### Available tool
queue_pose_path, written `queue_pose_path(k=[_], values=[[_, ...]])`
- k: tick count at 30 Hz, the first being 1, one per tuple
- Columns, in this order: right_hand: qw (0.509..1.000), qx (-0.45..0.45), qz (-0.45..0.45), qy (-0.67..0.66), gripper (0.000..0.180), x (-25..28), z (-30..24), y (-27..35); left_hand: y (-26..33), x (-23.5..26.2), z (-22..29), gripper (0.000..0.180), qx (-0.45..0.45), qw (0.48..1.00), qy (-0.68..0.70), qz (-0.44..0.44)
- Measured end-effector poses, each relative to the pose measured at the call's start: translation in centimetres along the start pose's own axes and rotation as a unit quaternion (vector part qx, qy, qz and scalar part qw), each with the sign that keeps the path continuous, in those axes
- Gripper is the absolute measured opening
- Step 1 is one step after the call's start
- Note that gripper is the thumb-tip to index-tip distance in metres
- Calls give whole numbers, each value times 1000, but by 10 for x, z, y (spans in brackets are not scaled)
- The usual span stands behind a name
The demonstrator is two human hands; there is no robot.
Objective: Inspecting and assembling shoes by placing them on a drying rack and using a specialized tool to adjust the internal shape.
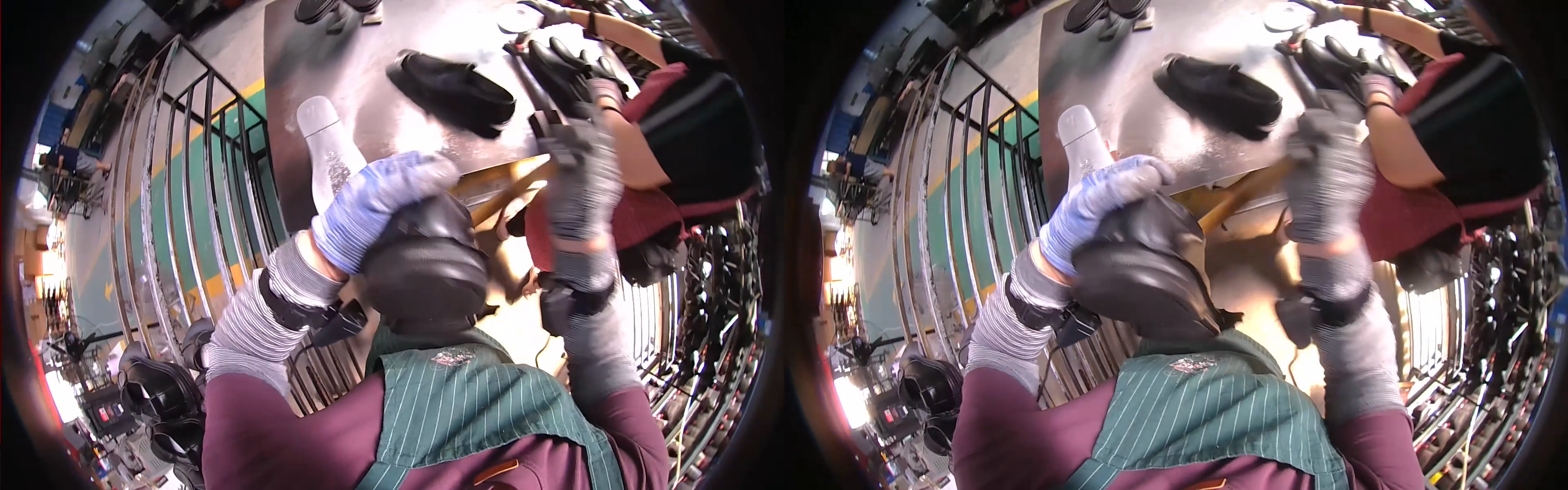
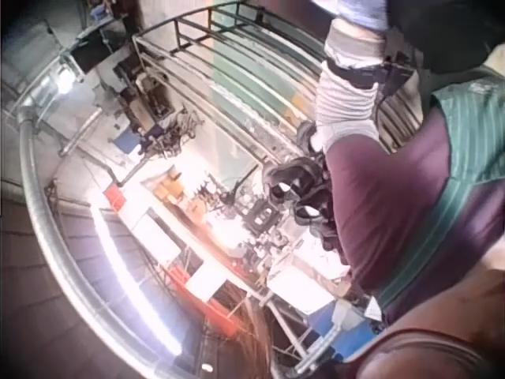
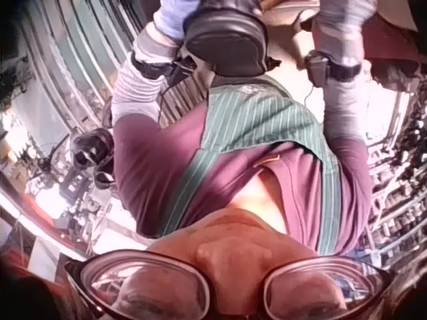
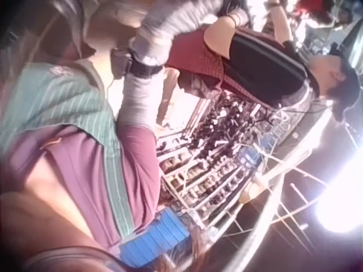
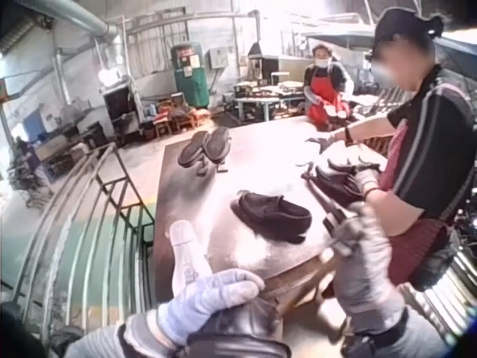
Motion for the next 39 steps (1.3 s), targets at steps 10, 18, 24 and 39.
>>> queue_pose_path(k=[10, 18, 24, 39], values=[[968, 170, 30, 183, 21, 130, -72, 4, -94, -47, -92, 17, -96, 814, -545, -174], [910, 362, 11, 201, 23, 68, -7, -60, -64, 73, -48, 51, -213, 866, -449, 62], [958, 206, -92, 179, 25, 33, 167, -166, 65, 161, -143, 71, 98, 926, -20, 365], [735, 112, -489, 457, 58, -58, 195, -7, -95, 224, -128, 93, 233, 958, 15, 167]])
Point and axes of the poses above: each hand's wrist, its own y-axis away from the middle knuckle, its own x-axis out of the back of the hand, z = x × y, the point moved 5 cm from there along -y, towards the middle knuckle, and after that the axes turned 12 degrees about z, right-handed, at the moved point
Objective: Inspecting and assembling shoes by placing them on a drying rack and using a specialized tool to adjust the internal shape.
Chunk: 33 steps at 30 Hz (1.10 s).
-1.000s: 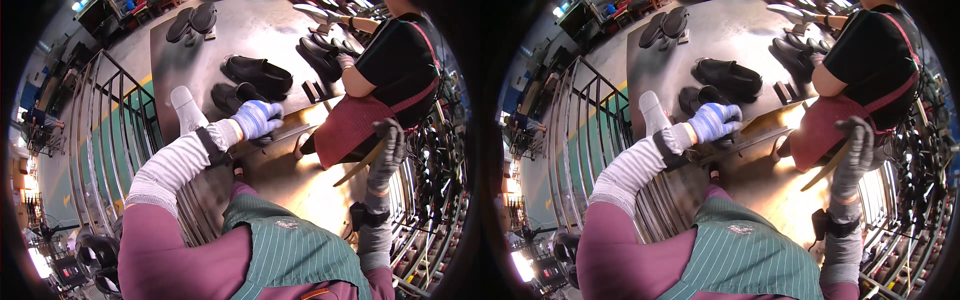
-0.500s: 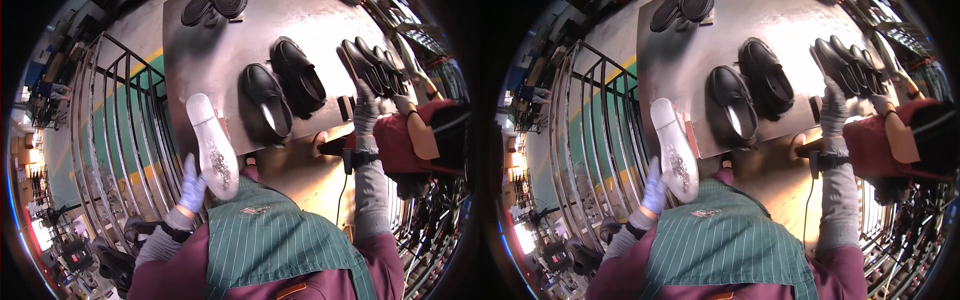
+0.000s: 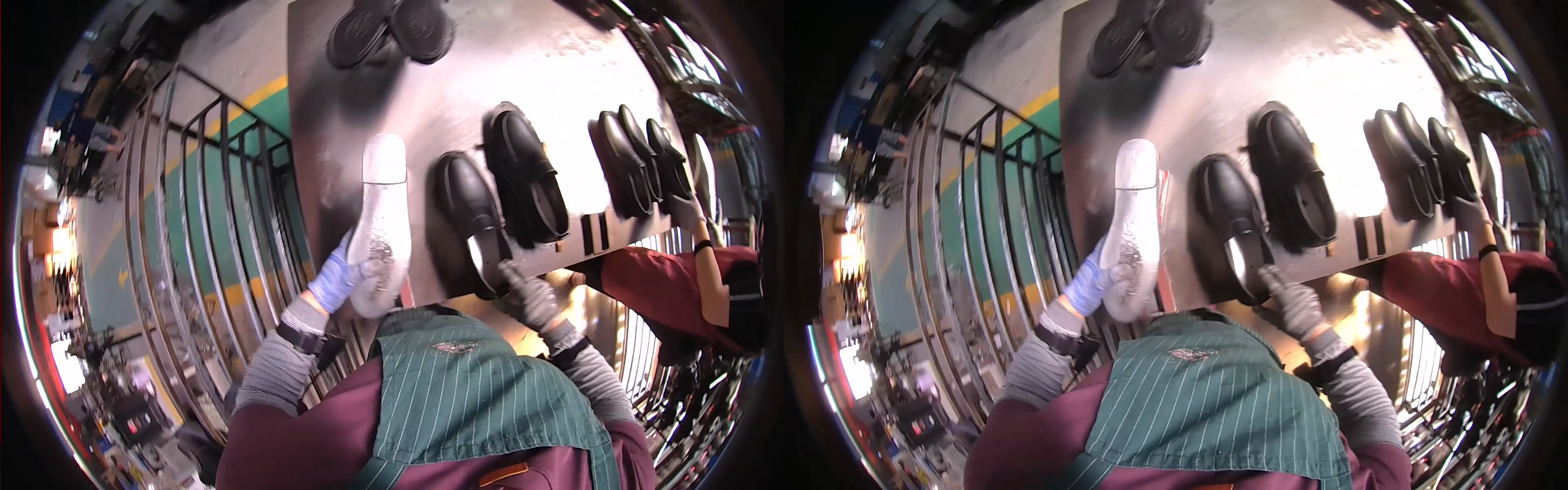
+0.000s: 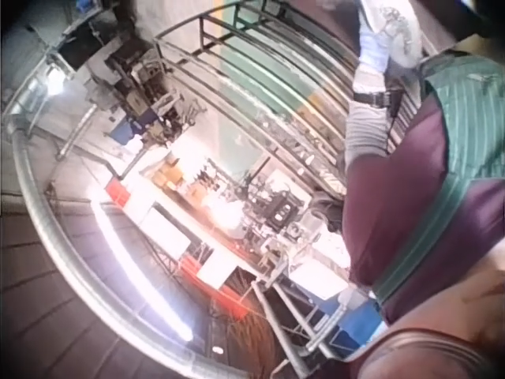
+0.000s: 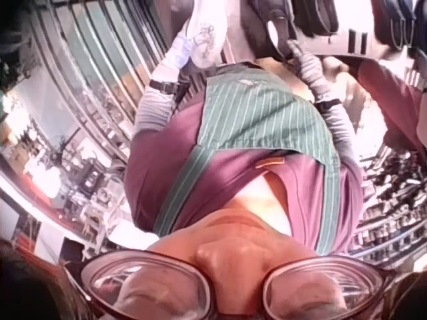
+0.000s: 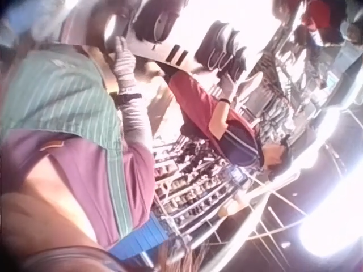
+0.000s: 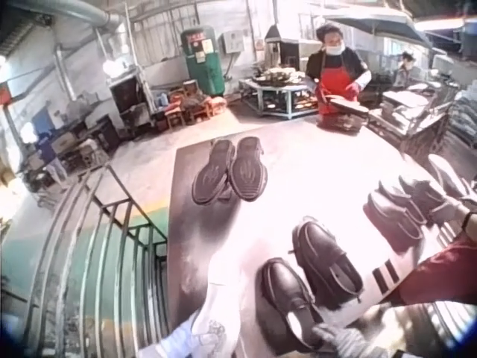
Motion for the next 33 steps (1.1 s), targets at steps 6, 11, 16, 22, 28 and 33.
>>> queue_pose_path(k=[6, 11, 16, 22, 28, 33], values=[[976, -101, 57, -186, 38, 51, -20, -24, -107, -30, 62, 88, 23, 988, -54, -146], [857, -329, 179, -354, 45, 155, 7, 30, -217, -123, 100, 67, -20, 948, -94, -304], [752, -410, 399, -328, 50, 209, -26, 81, -315, -215, 148, 55, -259, 894, -366, -16], [787, -361, 415, -279, 41, 237, -22, 109, -153, -320, 6, 37, -464, 727, -416, -289], [945, -155, 203, -205, 36, 155, -3, 35, -82, -205, -36, 21, -548, 525, -537, -368], [985, -28, 135, -102, 24, 55, 11, 7, -26, -157, -33, 67, -342, 645, -622, -282]])
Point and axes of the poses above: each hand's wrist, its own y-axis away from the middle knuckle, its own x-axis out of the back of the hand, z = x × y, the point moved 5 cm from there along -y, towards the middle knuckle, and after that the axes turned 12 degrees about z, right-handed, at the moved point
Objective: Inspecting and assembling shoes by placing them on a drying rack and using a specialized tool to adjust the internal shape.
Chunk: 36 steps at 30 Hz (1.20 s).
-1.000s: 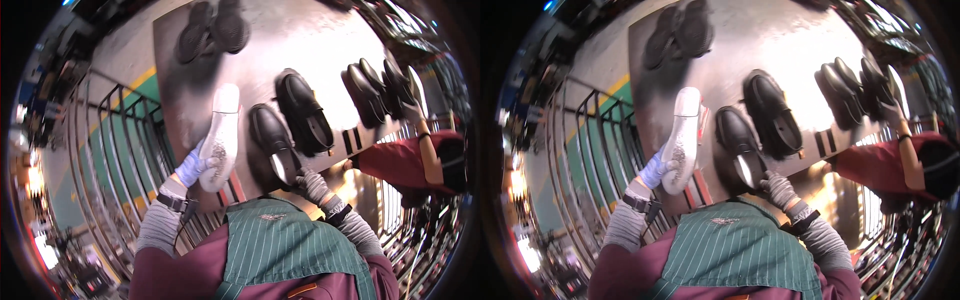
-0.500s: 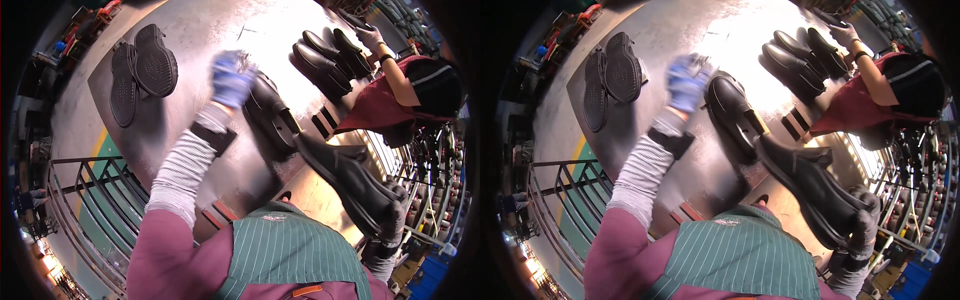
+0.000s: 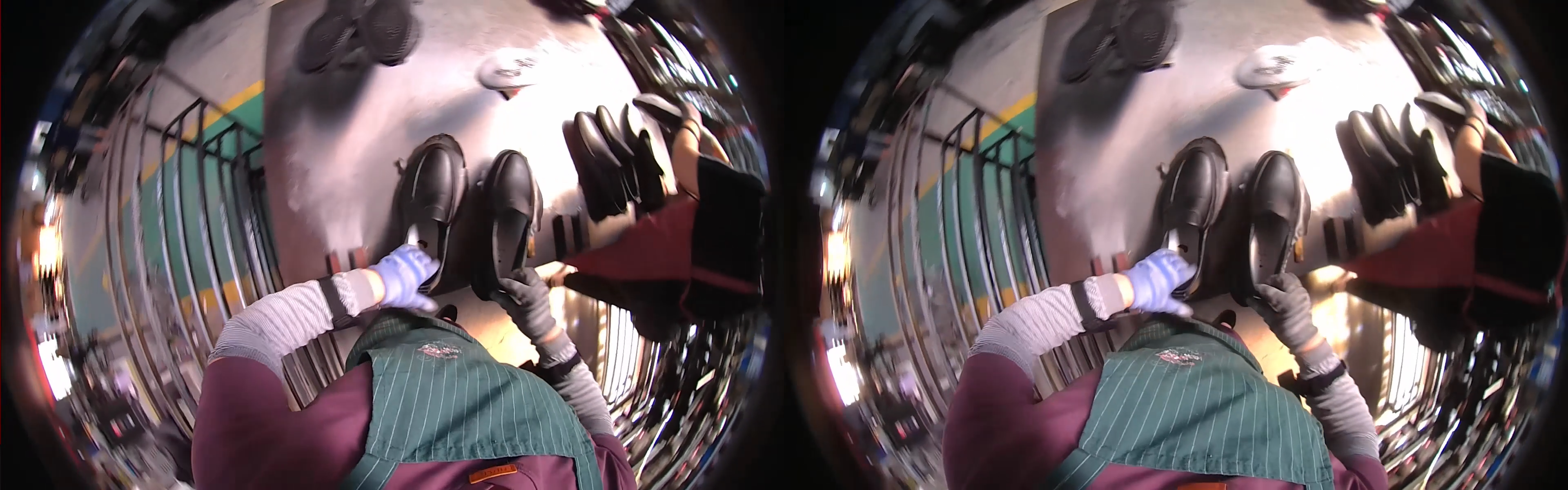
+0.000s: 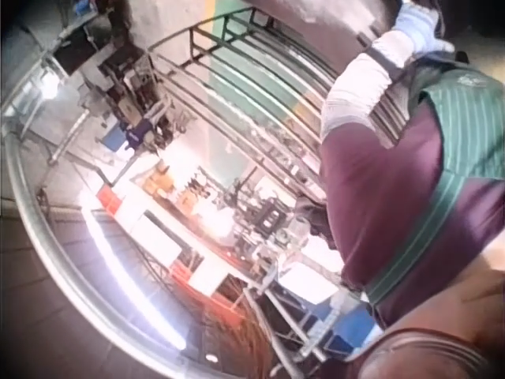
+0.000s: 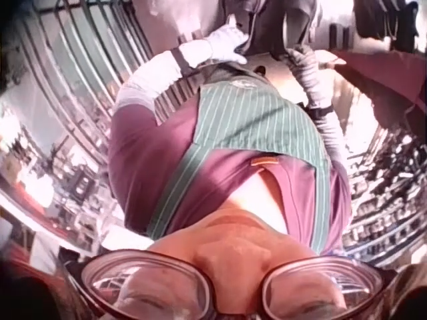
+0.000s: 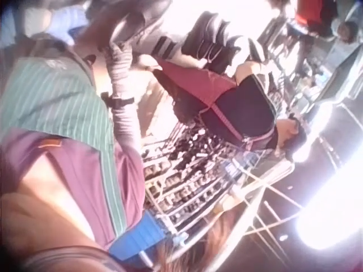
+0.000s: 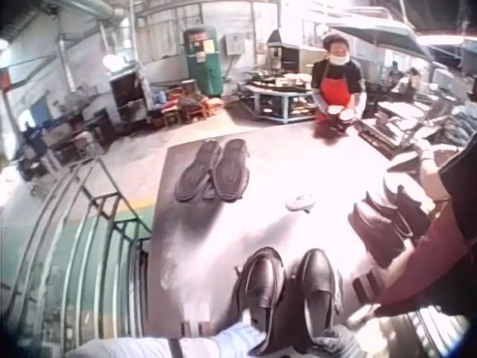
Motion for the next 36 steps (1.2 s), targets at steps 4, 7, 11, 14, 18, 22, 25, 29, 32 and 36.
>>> queue_pose_path(k=[4, 7, 11, 14, 18, 22, 25, 29, 32, 36], values=[[980, 139, -124, 72, 28, -65, 9, 11, -27, 13, 14, 92, 371, 905, 208, 15], [964, 144, -223, 18, 35, -93, 4, 20, -70, -135, -29, 66, 424, 900, -48, 92], [970, 233, -69, -12, 39, -26, -48, 20, -33, -81, 13, 40, 266, 953, -91, 112], [956, 289, -42, -24, 44, 7, -31, 41, 102, -55, 75, 48, 445, 798, 218, 344], [964, 234, -121, -35, 47, 4, -19, 52, 251, -107, 158, 50, 527, 688, 300, 399], [943, 269, -189, -57, 48, -24, -36, 60, 374, -260, 231, 52, 673, 487, 278, 482], [929, 289, -222, -60, 49, -43, -58, 62, 447, -353, 272, 56, 853, 357, 148, 349], [914, 296, -275, -43, 47, -54, -70, 64, 551, -414, 305, 51, 922, 269, 21, 279], [917, 286, -280, 11, 48, -52, -64, 61, 581, -462, 291, 41, 899, 425, 105, -17], [923, 270, -273, 30, 50, -56, -36, 45, 618, -545, 396, 36, 855, 486, -110, -146]])
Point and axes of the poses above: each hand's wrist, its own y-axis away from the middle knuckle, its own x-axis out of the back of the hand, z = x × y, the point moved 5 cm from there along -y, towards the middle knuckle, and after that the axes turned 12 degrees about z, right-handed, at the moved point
